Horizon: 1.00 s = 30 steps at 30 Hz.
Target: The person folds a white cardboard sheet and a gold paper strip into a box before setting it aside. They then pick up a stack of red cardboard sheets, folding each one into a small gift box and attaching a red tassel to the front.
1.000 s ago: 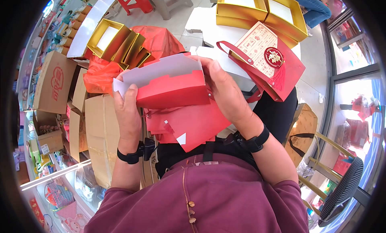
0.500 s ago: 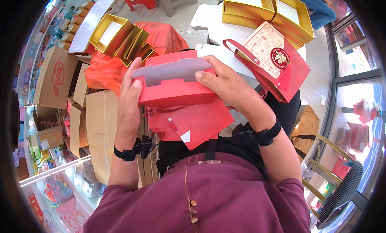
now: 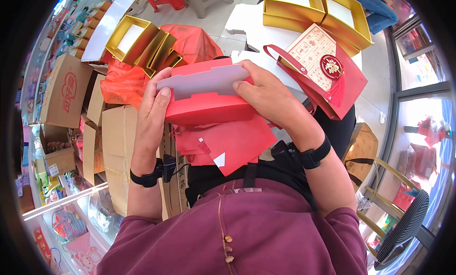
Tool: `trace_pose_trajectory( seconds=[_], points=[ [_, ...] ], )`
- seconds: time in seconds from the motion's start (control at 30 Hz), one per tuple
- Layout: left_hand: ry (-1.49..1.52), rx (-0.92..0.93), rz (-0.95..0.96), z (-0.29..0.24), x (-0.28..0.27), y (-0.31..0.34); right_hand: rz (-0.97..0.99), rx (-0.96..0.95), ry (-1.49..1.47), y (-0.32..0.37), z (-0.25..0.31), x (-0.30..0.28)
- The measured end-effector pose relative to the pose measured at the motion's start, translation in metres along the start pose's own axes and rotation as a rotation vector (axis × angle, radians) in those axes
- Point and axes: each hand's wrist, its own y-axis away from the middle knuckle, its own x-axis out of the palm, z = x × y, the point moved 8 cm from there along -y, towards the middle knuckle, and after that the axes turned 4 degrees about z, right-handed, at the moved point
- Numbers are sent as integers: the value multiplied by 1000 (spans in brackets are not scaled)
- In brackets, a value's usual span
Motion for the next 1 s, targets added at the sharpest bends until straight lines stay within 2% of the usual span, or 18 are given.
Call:
trace_pose_trajectory(
  seconds=[0.13, 0.33, 0.4, 0.5, 0.53, 0.6, 0.73, 0.9, 1.0],
  points=[
    [52, 5, -6, 0, 1, -2, 14, 29, 23, 0, 8, -2],
    [243, 165, -82, 0, -2, 8, -103, -161, -470, 5, 8, 7],
    [280, 256, -64, 3, -5, 5, -114, -201, -499, 4, -1, 12],
    [191, 214, -87, 8, -9, 4, -185, -288, -390, 5, 2, 8],
    [175, 143, -87, 11, -9, 4, -218, -320, -328, 6, 6, 6],
    [142, 0, -90, 11, -10, 5, -213, -289, -249, 4, 5, 5],
    [110, -29, -28, 4, -7, 3, -120, -148, -130, 4, 12, 7],
    [19, -70, -4, 5, -8, 0, -57, -137, -63, 2, 12, 9],
    [83, -135, -3, 9, -7, 1, -46, -136, -37, 2, 15, 8]
  ],
)
